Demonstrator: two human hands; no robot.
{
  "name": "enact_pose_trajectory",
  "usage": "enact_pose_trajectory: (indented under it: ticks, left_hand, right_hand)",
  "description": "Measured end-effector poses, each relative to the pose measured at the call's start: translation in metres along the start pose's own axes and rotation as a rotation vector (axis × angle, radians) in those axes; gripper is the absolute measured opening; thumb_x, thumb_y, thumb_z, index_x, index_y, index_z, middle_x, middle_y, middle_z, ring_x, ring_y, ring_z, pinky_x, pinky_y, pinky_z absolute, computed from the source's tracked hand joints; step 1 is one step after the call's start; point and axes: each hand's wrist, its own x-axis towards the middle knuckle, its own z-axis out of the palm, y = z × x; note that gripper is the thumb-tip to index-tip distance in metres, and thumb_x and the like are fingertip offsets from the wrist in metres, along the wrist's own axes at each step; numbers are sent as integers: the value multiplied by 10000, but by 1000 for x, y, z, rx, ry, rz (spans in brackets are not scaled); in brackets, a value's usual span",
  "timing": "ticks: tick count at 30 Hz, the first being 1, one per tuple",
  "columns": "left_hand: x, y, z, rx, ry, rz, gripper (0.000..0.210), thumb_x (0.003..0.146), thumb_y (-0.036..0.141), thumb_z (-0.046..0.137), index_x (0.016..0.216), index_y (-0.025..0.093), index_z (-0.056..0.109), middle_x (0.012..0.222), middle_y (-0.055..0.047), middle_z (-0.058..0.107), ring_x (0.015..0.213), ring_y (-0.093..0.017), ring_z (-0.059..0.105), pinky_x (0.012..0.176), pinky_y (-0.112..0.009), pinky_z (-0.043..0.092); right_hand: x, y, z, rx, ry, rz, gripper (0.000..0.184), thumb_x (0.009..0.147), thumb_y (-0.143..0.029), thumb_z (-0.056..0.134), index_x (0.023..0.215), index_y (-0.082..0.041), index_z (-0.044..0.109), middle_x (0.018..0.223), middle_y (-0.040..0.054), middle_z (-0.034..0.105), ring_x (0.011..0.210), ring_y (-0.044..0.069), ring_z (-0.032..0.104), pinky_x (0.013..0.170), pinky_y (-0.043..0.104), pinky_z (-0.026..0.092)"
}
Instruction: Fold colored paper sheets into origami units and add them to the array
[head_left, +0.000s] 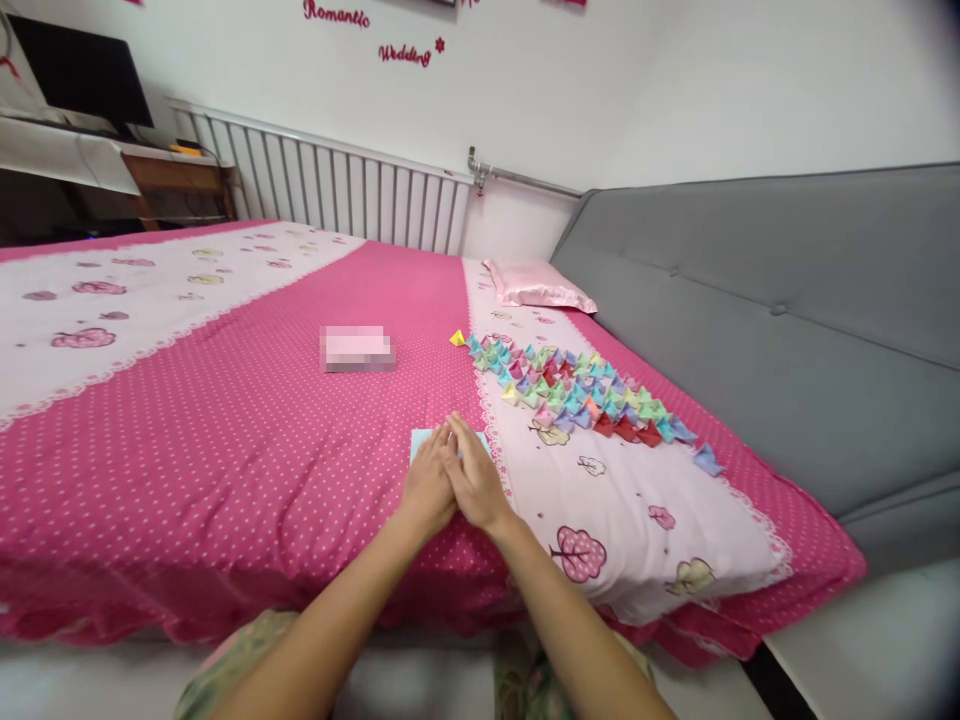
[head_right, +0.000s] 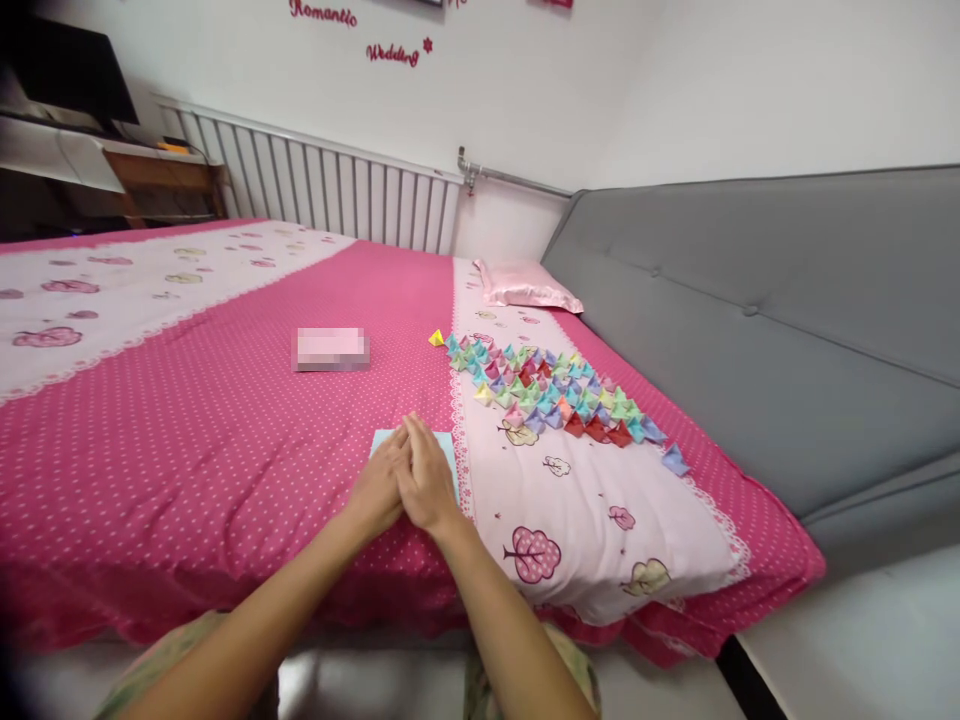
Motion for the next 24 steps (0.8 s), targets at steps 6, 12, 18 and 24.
enact_pose_trajectory:
  ticks: [6, 12, 18, 24]
  left_hand:
    - [-8, -14, 23, 141, -156, -60, 545, 835, 235, 354, 1344, 42, 330, 1421, -181, 297, 1327, -285, 222, 1079, -424, 178]
    - [-11, -22, 22, 182, -150, -30, 516, 867, 250, 290, 1348, 68, 335, 1399, -161, 354, 1311, -244, 277, 1075, -392, 183]
    - [-13, -36, 12, 189, -133, -133, 593, 878, 469, 247, 1324, 105, 388, 1396, -155, 363, 1305, -265, 288, 1066, -419, 178]
    - [-22, -46, 3, 206, -128, -196, 601, 870, 493, 258, 1334, 128, 373, 1407, -140, 349, 1312, -269, 270, 1064, -434, 157]
  right_hand:
    - [0, 25, 27, -144, -230, 138, 572, 914, -456, 206, 1350, -108, 335, 1408, 120, 343, 1321, 206, 259, 1096, 401, 177]
    - [-3, 38, 19, -322, -283, 192, 586, 906, -496, 174, 1368, -163, 312, 1433, 74, 305, 1339, 222, 206, 1094, 422, 121]
    - [-9, 53, 7, -470, -243, 242, 616, 883, -525, 245, 1354, -140, 344, 1426, 114, 308, 1336, 272, 199, 1077, 460, 103]
    - [-4, 47, -3, -402, -57, 310, 550, 824, -436, 444, 1263, -105, 455, 1330, 183, 436, 1261, 320, 346, 1041, 499, 216]
